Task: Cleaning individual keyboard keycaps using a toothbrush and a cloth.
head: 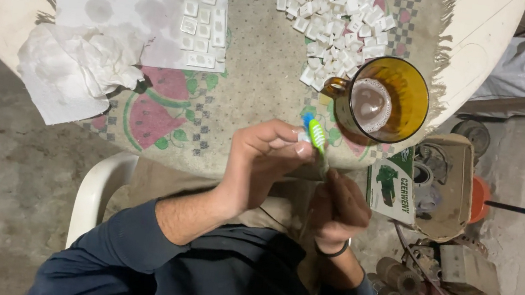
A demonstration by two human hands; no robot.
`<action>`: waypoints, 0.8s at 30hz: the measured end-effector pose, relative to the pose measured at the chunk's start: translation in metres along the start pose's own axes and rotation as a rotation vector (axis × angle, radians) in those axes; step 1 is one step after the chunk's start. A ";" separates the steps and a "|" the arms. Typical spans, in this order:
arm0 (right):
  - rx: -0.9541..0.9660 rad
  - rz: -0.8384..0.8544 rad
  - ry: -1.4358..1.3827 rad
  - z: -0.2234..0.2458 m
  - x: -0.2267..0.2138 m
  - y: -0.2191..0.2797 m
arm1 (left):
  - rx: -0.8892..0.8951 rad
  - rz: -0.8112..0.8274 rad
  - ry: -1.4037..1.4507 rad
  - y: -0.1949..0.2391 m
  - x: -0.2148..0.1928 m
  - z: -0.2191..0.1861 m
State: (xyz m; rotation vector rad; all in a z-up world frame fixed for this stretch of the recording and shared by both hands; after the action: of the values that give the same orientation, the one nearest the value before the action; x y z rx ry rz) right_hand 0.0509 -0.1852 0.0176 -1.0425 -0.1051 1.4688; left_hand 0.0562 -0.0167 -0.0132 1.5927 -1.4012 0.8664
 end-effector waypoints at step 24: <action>0.141 0.037 -0.089 -0.035 -0.021 0.037 | 0.088 -0.034 -0.315 0.005 0.010 -0.052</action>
State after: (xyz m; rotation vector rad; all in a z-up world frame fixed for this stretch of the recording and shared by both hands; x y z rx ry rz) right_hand 0.0415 -0.2290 -0.0152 -0.8694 -0.0445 1.5338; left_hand 0.0536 0.0257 0.0182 1.8764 -1.5640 0.6855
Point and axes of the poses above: each hand's wrist, its own y-axis away from the middle knuckle, its own x-axis out of the palm, z = x × y, the point moved 8 cm from there along -y, towards the middle knuckle, and after that the axes turned 9 degrees about y, right-handed, at the moved point
